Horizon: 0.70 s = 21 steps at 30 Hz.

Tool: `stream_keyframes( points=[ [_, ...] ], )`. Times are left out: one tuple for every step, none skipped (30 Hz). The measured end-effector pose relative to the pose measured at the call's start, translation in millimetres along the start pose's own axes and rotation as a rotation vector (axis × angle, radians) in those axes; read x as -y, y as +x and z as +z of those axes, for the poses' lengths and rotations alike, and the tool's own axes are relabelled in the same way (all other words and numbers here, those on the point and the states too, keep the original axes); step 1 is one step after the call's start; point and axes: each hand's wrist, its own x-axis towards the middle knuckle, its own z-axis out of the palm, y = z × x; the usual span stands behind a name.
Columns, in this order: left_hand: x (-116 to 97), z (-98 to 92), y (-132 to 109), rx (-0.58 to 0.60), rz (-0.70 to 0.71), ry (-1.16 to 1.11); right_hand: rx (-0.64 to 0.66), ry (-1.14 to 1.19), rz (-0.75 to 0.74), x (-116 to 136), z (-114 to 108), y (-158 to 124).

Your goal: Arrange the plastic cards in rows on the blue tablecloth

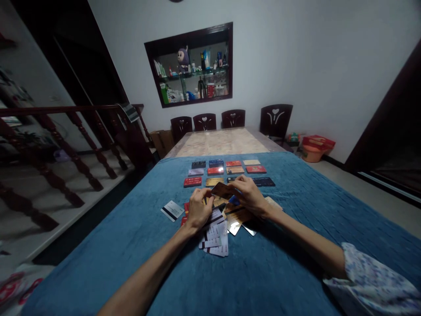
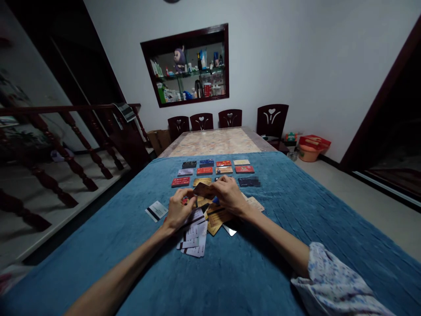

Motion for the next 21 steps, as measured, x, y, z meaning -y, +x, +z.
stream_keyframes(
  points=[
    [1.2, 0.5, -0.7, -0.017, 0.007, -0.003, 0.008, -0.029, -0.02, -0.4, -0.9, -0.2],
    [2.1, 0.8, -1.5, -0.029, 0.018, 0.002, 0.017, -0.051, -0.038, -0.6, -1.5, -0.3],
    [2.7, 0.8, -2.3, -0.033, 0.035, 0.018, 0.026, -0.068, -0.05, -0.6, -1.9, -0.3],
    [2.8, 0.6, -3.0, -0.029, 0.056, 0.044, 0.035, -0.082, -0.058, -0.3, -2.1, -0.2],
    [2.7, 0.1, -3.8, -0.017, 0.083, 0.077, 0.042, -0.096, -0.063, 0.3, -2.3, 0.0],
    [2.2, -0.7, -4.4, 0.003, 0.114, 0.115, 0.05, -0.113, -0.07, 1.2, -2.4, 0.4],
    [1.6, -1.5, -5.0, 0.027, 0.145, 0.152, 0.059, -0.13, -0.079, 2.3, -2.8, 0.9],
    [0.9, -2.3, -5.4, 0.052, 0.172, 0.188, 0.067, -0.148, -0.091, 3.6, -3.3, 1.7],
    [0.3, -3.1, -5.8, 0.073, 0.195, 0.219, 0.077, -0.164, -0.104, 5.1, -4.0, 2.5],
    [-0.2, -3.8, -6.0, 0.087, 0.214, 0.247, 0.085, -0.176, -0.116, 6.6, -4.9, 3.3],
    [-0.5, -4.3, -6.1, 0.098, 0.228, 0.271, 0.092, -0.185, -0.123, 7.9, -5.9, 4.2],
    [-0.8, -4.8, -6.1, 0.105, 0.238, 0.292, 0.096, -0.188, -0.128, 9.1, -6.9, 4.9],
    [-0.9, -5.1, -6.1, 0.112, 0.248, 0.309, 0.097, -0.187, -0.13, 10.0, -7.7, 5.6],
    [-0.9, -5.5, -5.9, 0.12, 0.258, 0.325, 0.096, -0.183, -0.129, 10.5, -8.3, 6.1],
    [-0.9, -5.9, -5.7, 0.13, 0.268, 0.339, 0.09, -0.175, -0.126, 10.8, -8.5, 6.5],
    [-0.9, -6.2, -5.4, 0.137, 0.277, 0.354, 0.08, -0.165, -0.119, 10.7, -8.4, 6.7],
    [-1.0, -6.6, -5.1, 0.144, 0.287, 0.369, 0.068, -0.155, -0.108, 10.5, -8.0, 6.7],
    [-1.1, -6.8, -4.8, 0.147, 0.296, 0.383, 0.054, -0.146, -0.093, 10.1, -7.4, 6.7],
    [-1.2, -6.9, -4.4, 0.15, 0.305, 0.396, 0.041, -0.139, -0.078, 9.7, -6.6, 6.5],
    [-1.4, -6.9, -4.0, 0.153, 0.313, 0.408, 0.031, -0.134, -0.066, 9.4, -5.9, 6.3],
    [-1.4, -6.7, -3.7, 0.155, 0.321, 0.42, 0.025, -0.129, -0.059, 9.1, -5.2, 6.0]
  ],
)
